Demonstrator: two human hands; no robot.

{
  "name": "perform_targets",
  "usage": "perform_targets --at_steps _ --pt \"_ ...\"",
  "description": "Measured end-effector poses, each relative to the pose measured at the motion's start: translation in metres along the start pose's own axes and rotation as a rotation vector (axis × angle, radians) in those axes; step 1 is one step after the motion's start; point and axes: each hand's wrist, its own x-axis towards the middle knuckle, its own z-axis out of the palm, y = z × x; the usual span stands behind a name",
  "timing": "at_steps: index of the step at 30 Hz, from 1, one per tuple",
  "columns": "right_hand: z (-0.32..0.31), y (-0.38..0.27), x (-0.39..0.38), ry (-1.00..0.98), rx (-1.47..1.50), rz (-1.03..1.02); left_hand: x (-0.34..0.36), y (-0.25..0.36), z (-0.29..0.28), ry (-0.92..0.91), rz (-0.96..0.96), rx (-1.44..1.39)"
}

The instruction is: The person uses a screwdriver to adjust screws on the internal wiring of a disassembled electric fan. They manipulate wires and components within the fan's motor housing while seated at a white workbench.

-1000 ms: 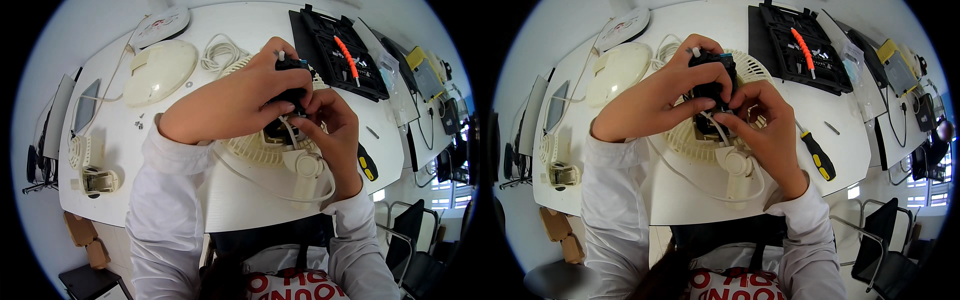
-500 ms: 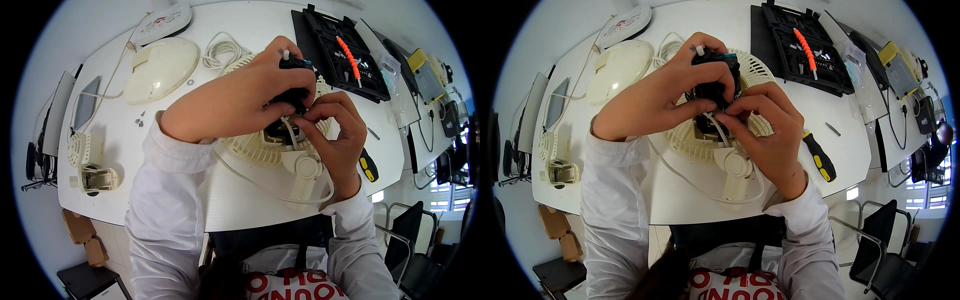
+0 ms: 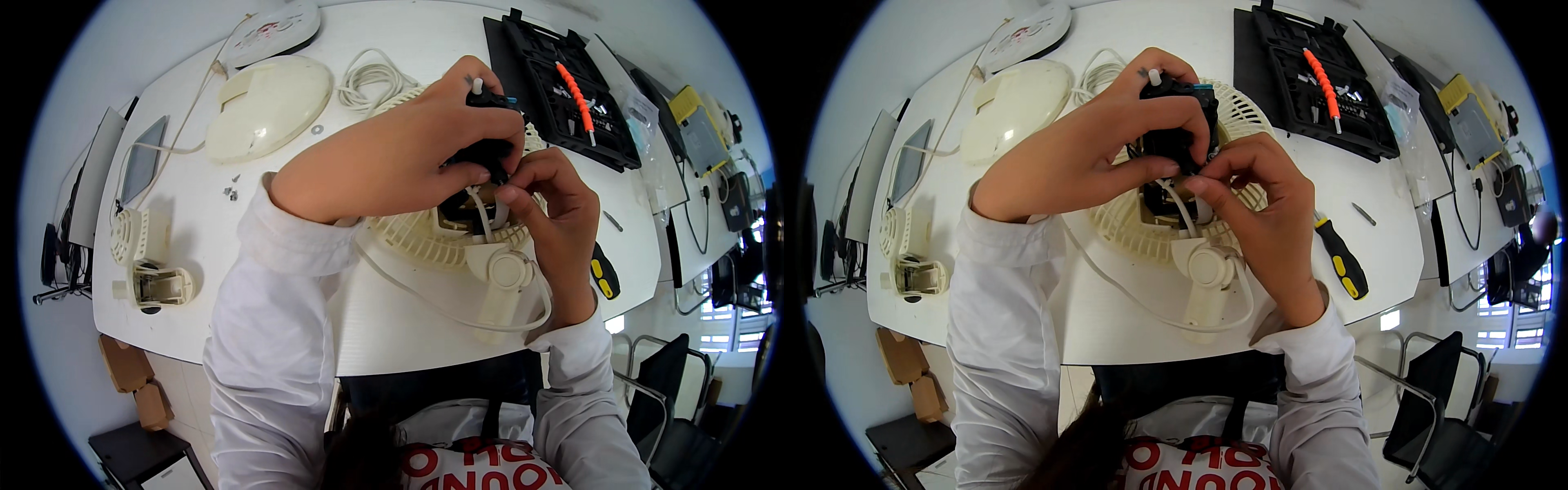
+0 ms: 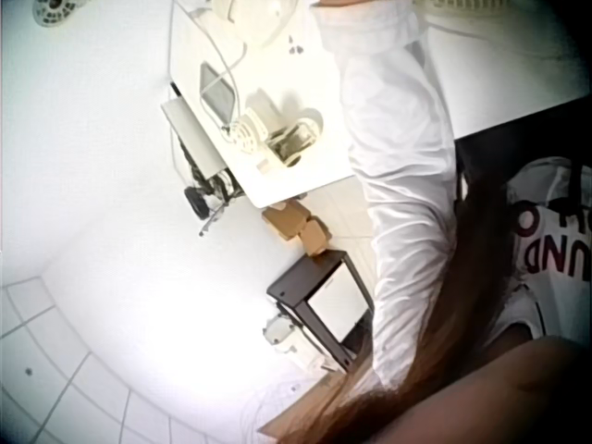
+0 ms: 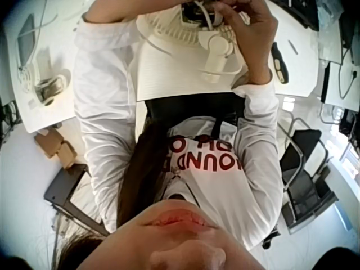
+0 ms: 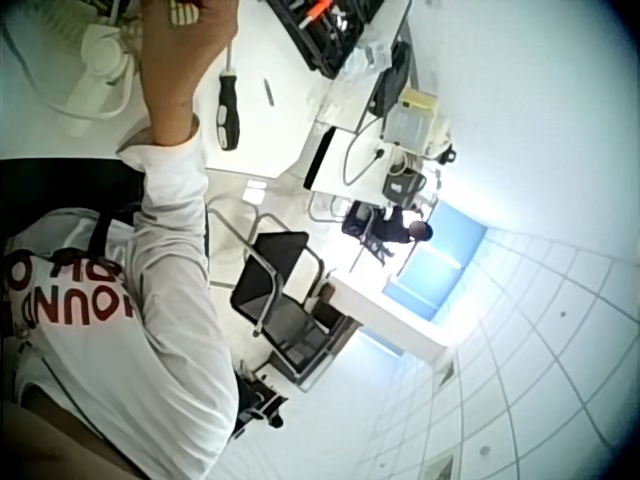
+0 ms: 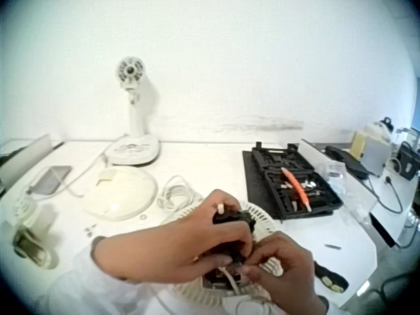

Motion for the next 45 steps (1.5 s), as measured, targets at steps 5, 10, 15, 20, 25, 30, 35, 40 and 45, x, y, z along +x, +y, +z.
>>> perform_targets --at_steps 5,10,15,20,25,30,35,40,45 --pt "-0.001 0.002 0.000 -0.004 0.042 0.004 -0.001 -0.001 0.001 0.015 0.006 0.019" --pt "0.003 -0.002 -0.001 0.031 0.082 0.059 -0.001 0.000 0.000 0.000 -0.008 0.011" --pt "0.005 -0.005 0.000 0.051 0.067 0.088 -0.001 0.000 -0.001 -0.010 -0.020 0.003" --pt "0.008 0.002 -0.003 0.104 0.059 -0.022 -0.001 -0.007 0.002 -0.030 0.015 0.014" --pt "0.009 -0.004 -0.005 0.098 0.021 0.021 -0.001 -0.006 0.002 -0.025 0.008 -0.030" --pt "0.008 -0.003 -0.006 0.088 0.004 -0.006 -0.002 -0.005 0.002 -0.027 0.008 -0.037" --pt "0.010 -0.003 -0.006 0.101 0.025 0.007 -0.001 -0.005 0.002 -0.051 -0.013 -0.055" --pt "0.008 -0.003 -0.006 0.080 -0.109 -0.080 -0.001 -0.006 0.002 -0.040 -0.001 -0.040" --pt "0.001 -0.001 -0.007 0.068 -0.184 -0.190 -0.001 -0.001 0.001 -0.022 -0.004 -0.070"
